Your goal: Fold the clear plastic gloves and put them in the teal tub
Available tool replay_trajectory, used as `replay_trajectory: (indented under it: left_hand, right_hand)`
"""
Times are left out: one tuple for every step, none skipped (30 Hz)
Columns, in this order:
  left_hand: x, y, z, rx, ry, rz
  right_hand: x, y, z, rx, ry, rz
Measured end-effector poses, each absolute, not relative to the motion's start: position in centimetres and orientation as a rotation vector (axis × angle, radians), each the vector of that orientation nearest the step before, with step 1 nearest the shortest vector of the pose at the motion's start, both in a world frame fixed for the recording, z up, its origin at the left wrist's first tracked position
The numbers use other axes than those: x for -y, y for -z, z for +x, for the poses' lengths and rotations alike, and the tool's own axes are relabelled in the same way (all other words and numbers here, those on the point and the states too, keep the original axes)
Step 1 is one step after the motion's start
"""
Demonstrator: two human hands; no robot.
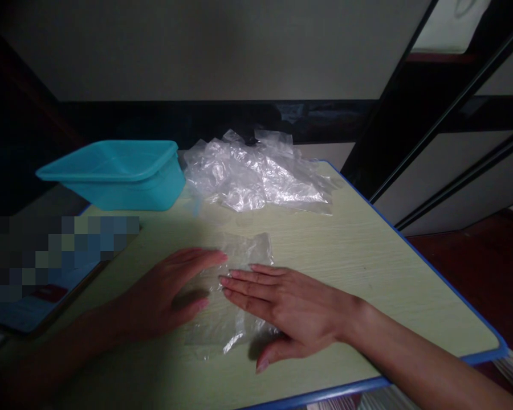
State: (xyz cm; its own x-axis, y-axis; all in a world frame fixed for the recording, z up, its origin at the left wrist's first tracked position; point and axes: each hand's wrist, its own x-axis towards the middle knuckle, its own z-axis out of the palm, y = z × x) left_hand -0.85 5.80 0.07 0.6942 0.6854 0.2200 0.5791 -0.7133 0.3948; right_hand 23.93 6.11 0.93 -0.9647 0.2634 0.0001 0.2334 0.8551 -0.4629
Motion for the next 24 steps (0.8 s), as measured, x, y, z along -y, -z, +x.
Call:
replay_trajectory:
  left_hand:
    - [-5.80,-0.05,-0.86,-0.995,-0.514,2.624]
    - [-5.79,-0.01,-0.87,-0.989,-0.519,2.636]
    - [-5.79,0.04,-0.87,-0.982,-0.523,2.646]
    - [-5.79,0.09,-0.87,-0.976,-0.525,2.656]
    - [-5.81,0.14,-0.89,-0.969,-0.524,2.664]
    - [-5.83,0.19,-0.92,-0.960,-0.527,2.673]
    - [-5.86,0.24,-0.96,-0.953,-0.533,2.679]
    - [-5.89,0.28,-1.02,-0.946,-0.543,2.684]
    - [-5.93,0.32,-1.10,-0.939,-0.562,2.689]
    - [-5.96,0.35,-1.18,-0.934,-0.585,2.694]
    - [-5.99,0.37,-1.27,-0.929,-0.617,2.700]
    - [-6.02,0.39,-1.36,-0.924,-0.650,2.708]
    - [-6.05,0.41,-1.43,-0.923,-0.677,2.715]
    - [-6.08,0.43,-1.49,-0.925,-0.700,2.724]
    - [-6.10,0.45,-1.53,-0.930,-0.714,2.733]
    - [-6.13,0.48,-1.55,-0.936,-0.720,2.742]
    - [-6.15,0.51,-1.56,-0.943,-0.724,2.752]
    - [-6.18,0.55,-1.56,-0.948,-0.726,2.761]
    - [-6.20,0.58,-1.56,-0.949,-0.731,2.770]
    - [-6.22,0.61,-1.55,-0.946,-0.736,2.778]
    - [-6.24,0.64,-1.54,-0.944,-0.737,2.782]
    - [-6.26,0.66,-1.53,-0.942,-0.740,2.785]
    - [-6.27,0.68,-1.52,-0.941,-0.739,2.785]
    - [-6.28,0.70,-1.51,-0.941,-0.738,2.784]
  right_hand:
    - [-6.11,-0.96,23.93,2.983,-0.719,-0.401]
    - [-6.11,-0.98,23.94,2.999,-0.711,-0.402]
    - [-6.10,-1.01,23.94,3.012,-0.703,-0.400]
    - [-6.10,-1.04,23.94,3.023,-0.696,-0.400]
    - [-6.09,-1.06,23.93,3.031,-0.692,-0.399]
    - [-6.07,-1.08,23.93,3.036,-0.690,-0.398]
    - [-6.06,-1.08,23.93,3.037,-0.689,-0.397]
    - [-6.04,-1.08,23.93,3.032,-0.688,-0.395]
    - [-6.02,-1.08,23.94,3.022,-0.688,-0.390]
    - [-6.01,-1.06,23.94,3.011,-0.688,-0.386]
    - [-5.99,-1.05,23.95,3.003,-0.687,-0.384]
    - [-5.98,-1.04,23.96,3.001,-0.684,-0.384]
    - [-5.97,-1.02,23.96,3.006,-0.680,-0.386]
    - [-5.98,-1.01,23.97,3.015,-0.675,-0.387]
    - [-5.99,-1.00,23.97,3.025,-0.669,-0.388]
    - [-6.01,-0.99,23.98,3.032,-0.662,-0.390]
    - [-6.03,-0.98,24.00,3.036,-0.657,-0.391]
    - [-6.06,-0.96,24.02,3.039,-0.655,-0.387]
    - [-6.10,-0.94,24.04,3.043,-0.653,-0.384]
    - [-6.14,-0.92,24.07,3.047,-0.654,-0.376]
    - [-6.18,-0.91,24.09,3.053,-0.655,-0.370]
    - [-6.21,-0.89,24.11,3.059,-0.657,-0.360]
    - [-6.25,-0.89,24.12,3.064,-0.658,-0.352]
    - [-6.27,-0.88,24.13,3.067,-0.660,-0.347]
